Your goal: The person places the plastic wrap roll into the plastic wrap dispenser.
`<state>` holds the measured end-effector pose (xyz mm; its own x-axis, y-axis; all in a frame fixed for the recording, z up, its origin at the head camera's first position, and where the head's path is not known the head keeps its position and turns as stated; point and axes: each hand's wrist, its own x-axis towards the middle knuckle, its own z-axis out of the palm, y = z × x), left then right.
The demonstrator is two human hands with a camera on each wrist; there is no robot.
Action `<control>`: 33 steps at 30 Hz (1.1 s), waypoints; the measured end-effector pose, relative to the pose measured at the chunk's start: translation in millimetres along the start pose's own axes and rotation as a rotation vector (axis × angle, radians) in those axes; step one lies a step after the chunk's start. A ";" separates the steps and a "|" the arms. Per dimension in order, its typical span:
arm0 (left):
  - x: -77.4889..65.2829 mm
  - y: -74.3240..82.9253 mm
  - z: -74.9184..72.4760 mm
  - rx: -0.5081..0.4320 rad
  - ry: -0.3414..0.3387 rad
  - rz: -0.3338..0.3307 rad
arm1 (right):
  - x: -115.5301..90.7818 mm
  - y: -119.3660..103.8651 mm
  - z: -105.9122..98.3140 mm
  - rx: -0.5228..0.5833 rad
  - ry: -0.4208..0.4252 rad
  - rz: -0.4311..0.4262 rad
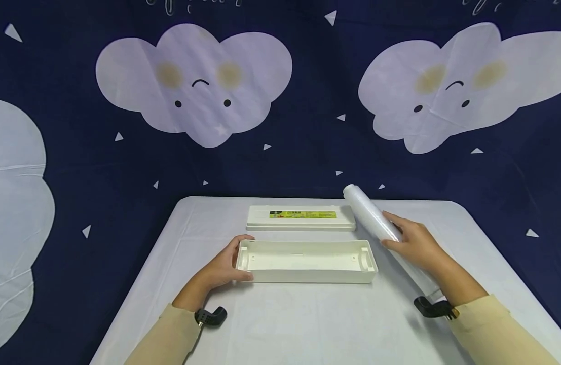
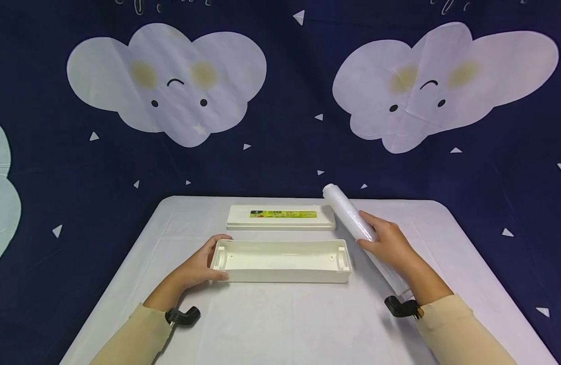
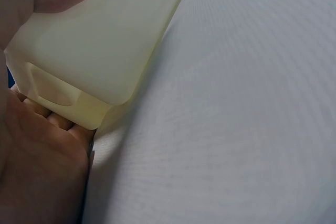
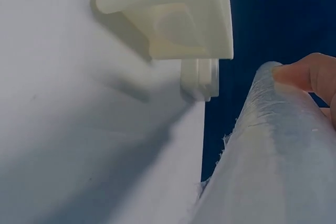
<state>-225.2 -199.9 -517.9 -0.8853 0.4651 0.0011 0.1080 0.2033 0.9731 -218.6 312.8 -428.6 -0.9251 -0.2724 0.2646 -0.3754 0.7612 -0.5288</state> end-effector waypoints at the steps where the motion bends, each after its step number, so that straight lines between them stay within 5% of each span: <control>1: -0.2 0.0 -0.1 -0.001 0.000 0.000 | 1.7 -1.2 0.4 0.003 -0.006 -0.005; 15: 0.1 -0.7 -1.0 -0.013 -0.011 0.012 | 16.3 -20.5 11.1 0.052 -0.062 -0.142; 33: -0.2 -0.1 -0.2 -0.034 -0.022 0.028 | 18.2 -37.9 15.0 0.068 -0.142 -0.211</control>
<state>-225.1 -200.2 -517.9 -0.8721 0.4887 0.0240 0.1170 0.1608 0.9800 -222.1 270.2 -415.9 -0.8227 -0.5049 0.2613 -0.5598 0.6389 -0.5278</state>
